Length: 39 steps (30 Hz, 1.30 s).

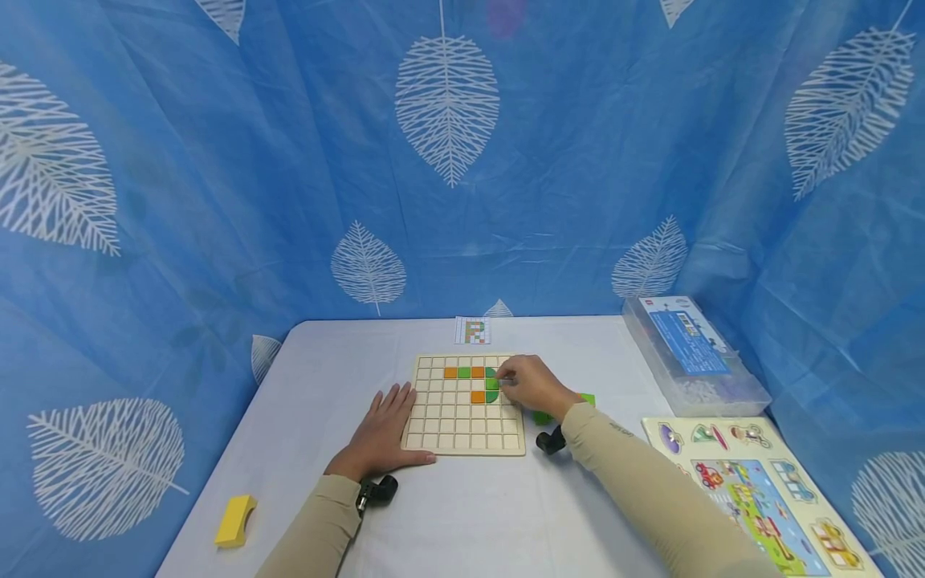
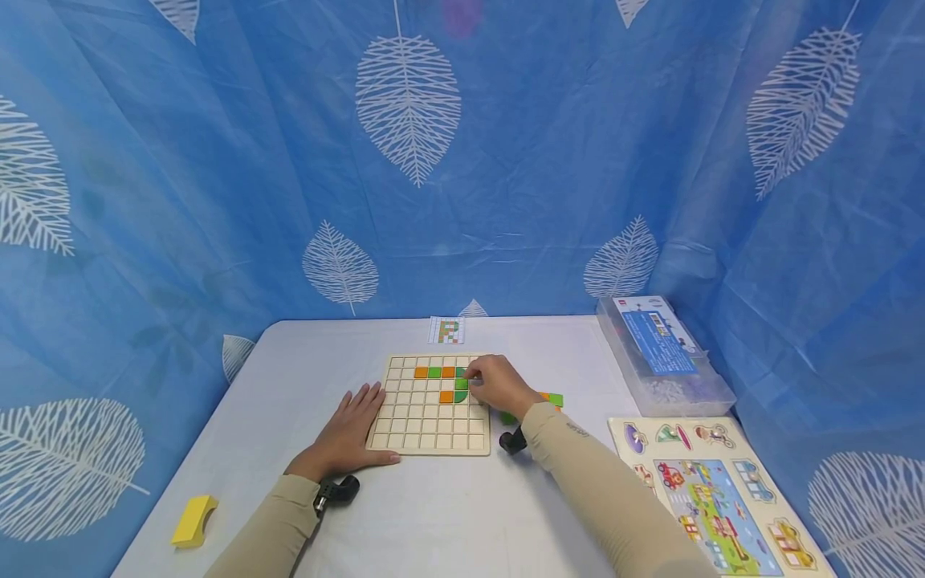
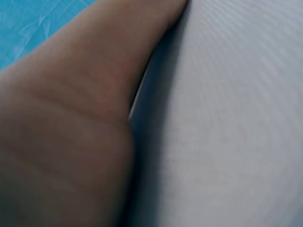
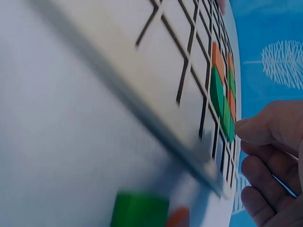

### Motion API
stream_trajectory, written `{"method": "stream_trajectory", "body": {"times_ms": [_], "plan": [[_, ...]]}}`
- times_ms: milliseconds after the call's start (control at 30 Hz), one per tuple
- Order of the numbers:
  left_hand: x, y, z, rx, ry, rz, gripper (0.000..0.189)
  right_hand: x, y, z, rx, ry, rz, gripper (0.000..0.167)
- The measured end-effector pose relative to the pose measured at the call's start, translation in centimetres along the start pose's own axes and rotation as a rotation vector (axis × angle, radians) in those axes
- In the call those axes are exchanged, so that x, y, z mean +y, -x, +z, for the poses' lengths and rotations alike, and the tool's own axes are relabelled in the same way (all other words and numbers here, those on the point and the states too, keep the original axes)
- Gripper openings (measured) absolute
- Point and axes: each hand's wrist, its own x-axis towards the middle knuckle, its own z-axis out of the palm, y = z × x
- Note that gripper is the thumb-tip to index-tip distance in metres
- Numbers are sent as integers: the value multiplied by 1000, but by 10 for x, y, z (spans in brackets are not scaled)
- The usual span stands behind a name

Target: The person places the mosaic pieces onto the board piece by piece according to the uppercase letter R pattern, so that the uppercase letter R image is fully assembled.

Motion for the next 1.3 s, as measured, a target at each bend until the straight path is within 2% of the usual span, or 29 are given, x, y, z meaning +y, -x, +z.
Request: {"method": "stream_trajectory", "body": {"times_ms": [400,700,967,1300], "plan": [[-2,0,3,-1,-18,-6,134,27,7,-23,-37,43,125,22],[1,1,1,-19,-6,-9,134,47,17,-36,-52,80,120,19],[2,1,-2,-8,-3,-4,133,52,22,-45,-61,50,195,22],[4,2,-1,-12,-10,-11,133,54,25,-44,-66,89,140,18]]}}
